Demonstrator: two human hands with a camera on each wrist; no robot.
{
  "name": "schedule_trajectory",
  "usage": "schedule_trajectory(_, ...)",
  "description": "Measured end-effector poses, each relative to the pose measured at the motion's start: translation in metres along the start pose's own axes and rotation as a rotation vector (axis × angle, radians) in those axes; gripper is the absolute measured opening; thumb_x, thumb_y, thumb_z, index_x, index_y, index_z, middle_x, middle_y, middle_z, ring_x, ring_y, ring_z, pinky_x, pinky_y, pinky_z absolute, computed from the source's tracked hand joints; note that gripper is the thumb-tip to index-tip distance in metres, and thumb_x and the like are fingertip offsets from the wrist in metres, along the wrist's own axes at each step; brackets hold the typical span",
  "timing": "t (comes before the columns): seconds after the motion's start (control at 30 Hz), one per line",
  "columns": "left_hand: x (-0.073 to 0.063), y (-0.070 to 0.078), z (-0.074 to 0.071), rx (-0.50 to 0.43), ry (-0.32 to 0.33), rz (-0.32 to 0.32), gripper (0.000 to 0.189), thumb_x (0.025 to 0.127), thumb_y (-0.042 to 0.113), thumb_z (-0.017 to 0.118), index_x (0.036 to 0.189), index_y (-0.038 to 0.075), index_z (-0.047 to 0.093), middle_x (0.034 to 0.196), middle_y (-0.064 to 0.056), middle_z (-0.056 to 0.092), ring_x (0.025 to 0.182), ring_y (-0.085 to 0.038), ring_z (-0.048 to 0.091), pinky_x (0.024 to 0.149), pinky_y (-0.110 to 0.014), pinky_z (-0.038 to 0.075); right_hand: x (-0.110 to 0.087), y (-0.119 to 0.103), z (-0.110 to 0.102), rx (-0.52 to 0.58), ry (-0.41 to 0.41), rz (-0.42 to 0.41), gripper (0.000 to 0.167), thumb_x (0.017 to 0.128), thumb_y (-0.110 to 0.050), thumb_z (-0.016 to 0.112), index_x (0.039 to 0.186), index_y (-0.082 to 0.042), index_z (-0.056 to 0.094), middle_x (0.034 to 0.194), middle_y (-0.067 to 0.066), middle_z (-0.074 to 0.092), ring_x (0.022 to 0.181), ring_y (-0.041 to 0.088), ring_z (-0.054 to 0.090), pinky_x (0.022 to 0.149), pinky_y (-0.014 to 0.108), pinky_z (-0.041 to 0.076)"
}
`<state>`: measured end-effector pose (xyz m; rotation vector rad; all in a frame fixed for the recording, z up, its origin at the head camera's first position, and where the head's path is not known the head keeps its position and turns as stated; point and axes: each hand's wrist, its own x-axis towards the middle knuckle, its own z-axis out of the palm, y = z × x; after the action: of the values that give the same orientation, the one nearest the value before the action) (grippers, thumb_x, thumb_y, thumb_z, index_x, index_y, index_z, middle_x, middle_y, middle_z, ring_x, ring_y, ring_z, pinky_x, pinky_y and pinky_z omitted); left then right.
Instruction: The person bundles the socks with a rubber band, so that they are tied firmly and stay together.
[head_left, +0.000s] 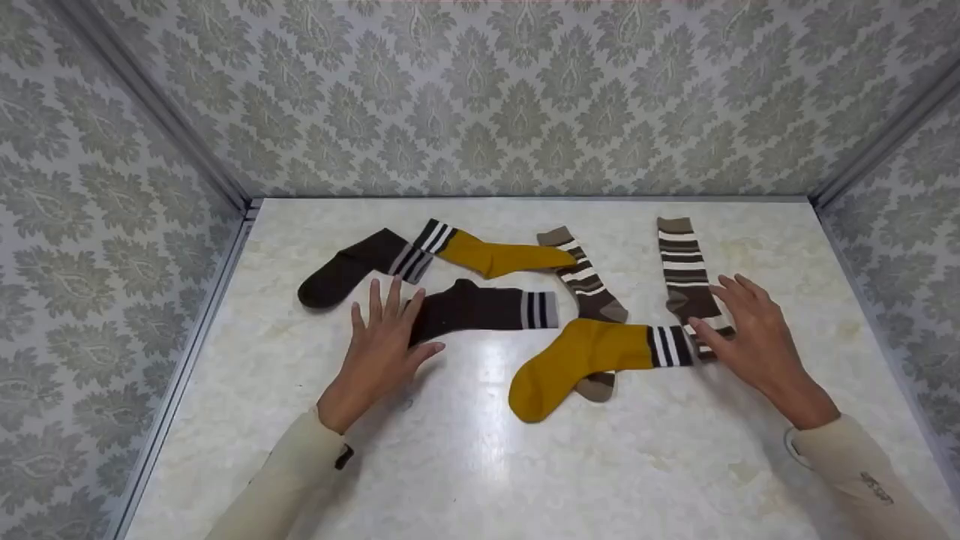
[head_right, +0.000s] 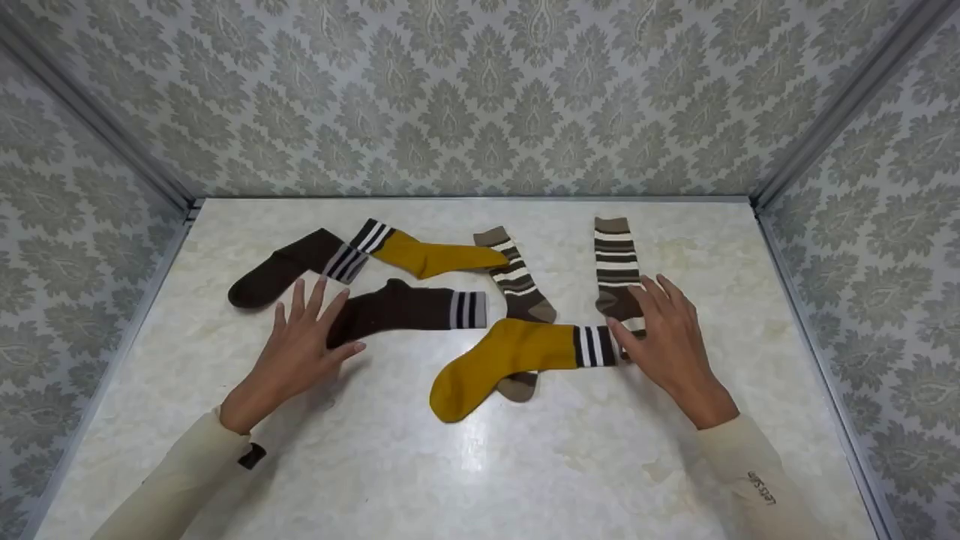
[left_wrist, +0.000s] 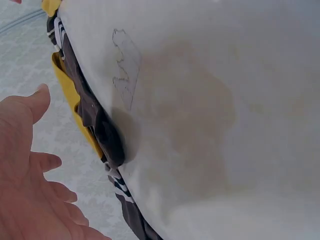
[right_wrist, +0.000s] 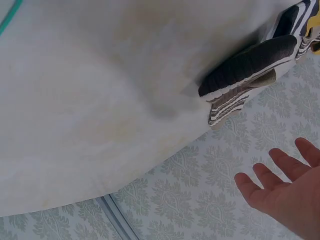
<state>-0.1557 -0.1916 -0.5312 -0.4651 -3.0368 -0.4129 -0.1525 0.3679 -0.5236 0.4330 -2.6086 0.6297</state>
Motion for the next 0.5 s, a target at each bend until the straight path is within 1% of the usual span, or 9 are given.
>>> schedule_trajectory(0.13,0.002,0.004,0.003,0.036,-0.001,0.033,0.091,0.105,0.064,0.066,0.174,0.014,0.035,0.179,-0.030,0.019,0.164,-0.058,0.007,0.120,-0.085,0.019,-0.001,0.000,0.004,0.027,-0.015,0.006,0.057,0.091,-0.014,0.090,0.139,0.008,0.068,0.147,0.034,0.061,0.142,0.055,0.050,0.109,0.080,0.039)
schedule_trajectory(0.27,0.003,0.010,0.007,0.038,-0.004,0.048,0.090,0.104,0.063,0.067,0.172,0.013,0.038,0.178,-0.029,0.021,0.164,-0.058,0.011,0.120,-0.084,0.023,-0.003,0.000,0.007,0.047,-0.050,0.028,0.055,0.093,-0.014,0.090,0.140,0.006,0.069,0.144,0.030,0.064,0.142,0.053,0.050,0.110,0.078,0.039)
schedule_trajectory(0.37,0.003,0.014,0.010,0.033,-0.006,0.061,0.089,0.104,0.063,0.068,0.172,0.012,0.039,0.178,-0.029,0.021,0.164,-0.057,0.012,0.120,-0.084,0.024,-0.003,0.000,0.010,0.055,-0.069,0.031,0.053,0.094,-0.013,0.089,0.139,0.006,0.069,0.141,0.029,0.066,0.141,0.052,0.051,0.110,0.077,0.040)
schedule_trajectory(0.5,0.005,0.018,0.013,0.040,-0.012,0.082,0.089,0.105,0.063,0.066,0.171,0.011,0.039,0.179,-0.028,0.020,0.164,-0.057,0.012,0.120,-0.082,0.026,-0.004,0.000,0.013,0.068,-0.069,0.017,0.050,0.093,-0.011,0.089,0.136,0.006,0.070,0.138,0.028,0.068,0.137,0.050,0.053,0.109,0.075,0.041)
